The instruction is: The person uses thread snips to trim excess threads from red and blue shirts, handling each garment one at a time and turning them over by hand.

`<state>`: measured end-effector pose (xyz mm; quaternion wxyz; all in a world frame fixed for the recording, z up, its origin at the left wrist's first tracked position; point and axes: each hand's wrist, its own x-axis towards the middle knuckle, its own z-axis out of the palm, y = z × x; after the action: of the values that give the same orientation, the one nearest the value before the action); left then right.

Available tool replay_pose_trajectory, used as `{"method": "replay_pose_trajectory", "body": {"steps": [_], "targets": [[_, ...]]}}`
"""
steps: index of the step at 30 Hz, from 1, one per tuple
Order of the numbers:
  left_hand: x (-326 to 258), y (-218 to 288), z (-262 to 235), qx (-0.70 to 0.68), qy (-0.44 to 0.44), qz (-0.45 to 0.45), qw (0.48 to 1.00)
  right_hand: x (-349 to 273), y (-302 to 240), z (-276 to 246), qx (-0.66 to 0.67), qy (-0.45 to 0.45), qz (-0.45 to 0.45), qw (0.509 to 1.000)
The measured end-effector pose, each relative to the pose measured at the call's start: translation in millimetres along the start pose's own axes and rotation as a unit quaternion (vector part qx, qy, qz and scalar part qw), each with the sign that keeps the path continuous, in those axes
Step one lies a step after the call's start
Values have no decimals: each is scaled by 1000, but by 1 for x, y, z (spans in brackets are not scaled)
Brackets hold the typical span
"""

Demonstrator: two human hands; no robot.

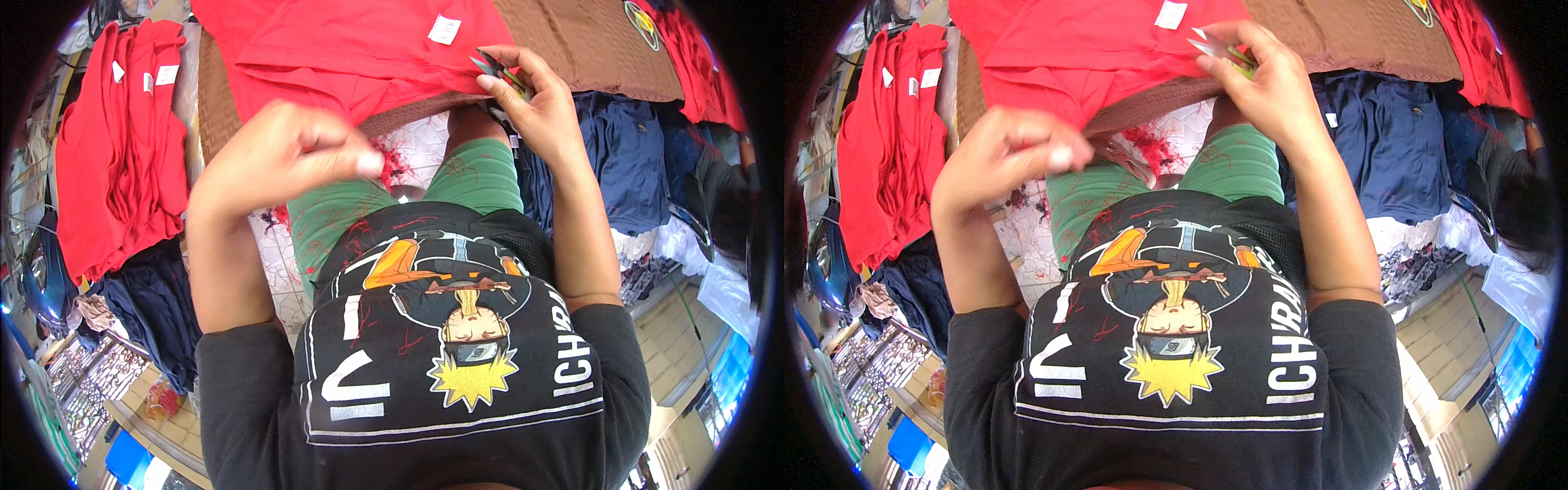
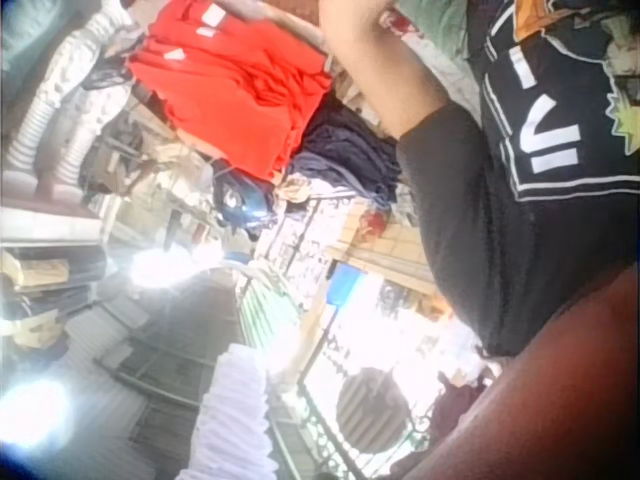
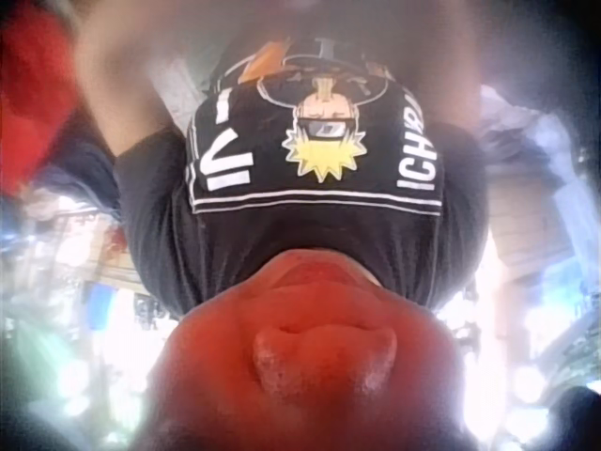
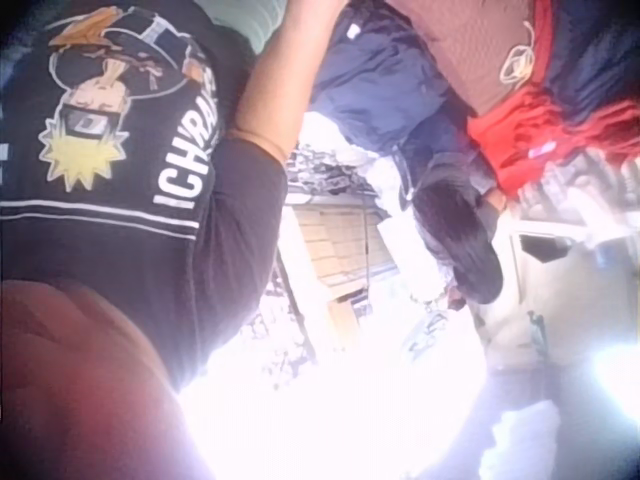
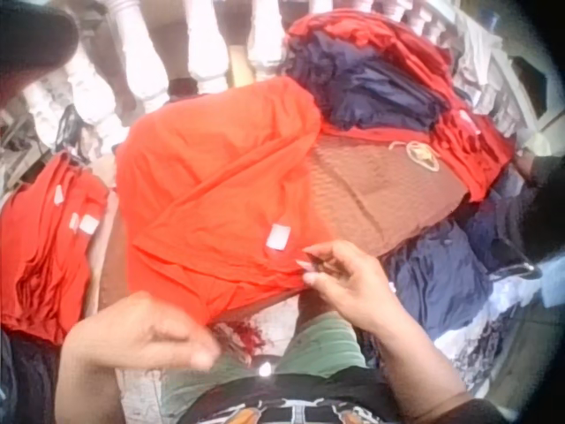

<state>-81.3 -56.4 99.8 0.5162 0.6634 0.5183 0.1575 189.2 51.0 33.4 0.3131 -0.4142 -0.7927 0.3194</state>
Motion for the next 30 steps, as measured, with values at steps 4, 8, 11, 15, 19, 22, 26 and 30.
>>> {"method": "replay_pose_trajectory", "body": {"steps": [4, 8, 11, 15, 19, 22, 26, 30], "targets": [[49, -29, 23, 227, 308, 138, 913, 8, -3, 9, -93, -30, -84, 992], [74, -47, 32, 292, 405, 132, 857, 13, 7, 10, -48, -17, -61, 997], [73, -50, 26, 284, 413, 133, 855, 15, 2, 4, -17, -8, -64, 998], [64, -38, 21, 356, 502, 176, 768, 13, -1, 8, -45, 1, -80, 996], [52, -44, 18, 436, 393, 139, 798, 9, 2, 14, -82, -32, -39, 995], [49, -38, 25, 368, 405, 129, 827, 6, 10, 16, -102, -52, -25, 993], [66, -24, 40, 166, 417, 135, 883, 6, 10, 16, -98, -50, -22, 994], [82, -39, 59, 180, 391, 155, 889, 6, 9, 16, -100, -49, -26, 993]]}}
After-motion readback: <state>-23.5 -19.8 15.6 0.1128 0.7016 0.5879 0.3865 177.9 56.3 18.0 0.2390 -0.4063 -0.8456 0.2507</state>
